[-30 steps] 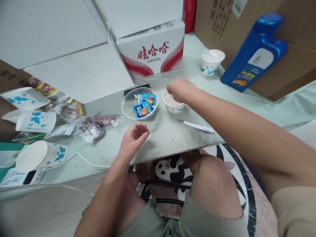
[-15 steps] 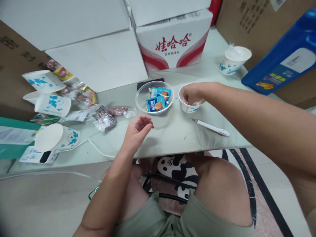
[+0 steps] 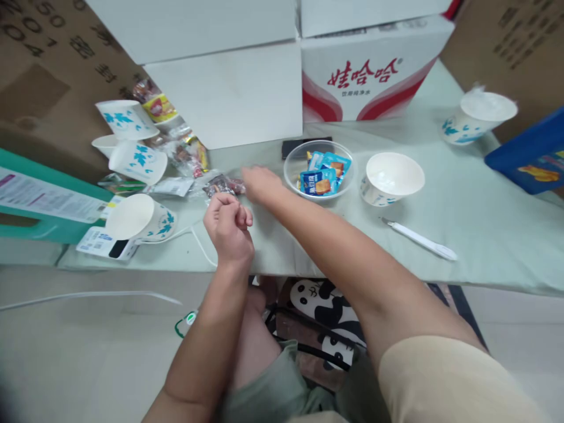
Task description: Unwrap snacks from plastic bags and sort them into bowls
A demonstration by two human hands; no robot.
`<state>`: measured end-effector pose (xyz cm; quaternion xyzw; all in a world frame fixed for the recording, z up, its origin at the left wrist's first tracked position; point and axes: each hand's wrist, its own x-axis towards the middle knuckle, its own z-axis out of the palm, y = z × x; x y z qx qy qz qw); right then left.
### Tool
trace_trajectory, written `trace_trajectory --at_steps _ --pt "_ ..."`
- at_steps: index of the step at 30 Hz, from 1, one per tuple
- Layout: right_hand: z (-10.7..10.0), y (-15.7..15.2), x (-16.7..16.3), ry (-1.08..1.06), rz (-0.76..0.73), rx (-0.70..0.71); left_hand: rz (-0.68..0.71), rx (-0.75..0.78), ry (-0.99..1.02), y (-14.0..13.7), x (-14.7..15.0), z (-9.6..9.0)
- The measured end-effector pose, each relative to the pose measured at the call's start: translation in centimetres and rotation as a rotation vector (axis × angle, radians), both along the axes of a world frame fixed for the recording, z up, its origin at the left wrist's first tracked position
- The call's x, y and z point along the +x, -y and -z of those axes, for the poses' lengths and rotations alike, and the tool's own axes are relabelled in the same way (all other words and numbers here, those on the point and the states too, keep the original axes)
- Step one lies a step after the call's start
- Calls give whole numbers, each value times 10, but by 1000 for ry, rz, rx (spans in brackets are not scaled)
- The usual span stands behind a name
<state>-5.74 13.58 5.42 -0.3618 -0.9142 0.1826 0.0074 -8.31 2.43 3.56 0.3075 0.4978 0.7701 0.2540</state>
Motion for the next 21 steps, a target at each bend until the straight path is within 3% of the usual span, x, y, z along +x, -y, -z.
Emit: trace_trajectory --at_steps 2,5,11,17,19,21 --pt "16 -6 -13 36 48 -12 2 -17 11 3 -5 -1" --pt "22 -14 -19 80 80 -4 29 -61 9 7 -11 -2" --pt "4 -6 -1 33 182 97 57 -107 8 9 -17 -3" --pt "-19 13 53 -142 417 249 119 -144 53 9 -14 -3" --pt "-24 25 78 -301 448 174 232 -210 102 8 -12 -3" --pt "-22 42 107 -490 413 -84 401 -252 181 7 -8 -2"
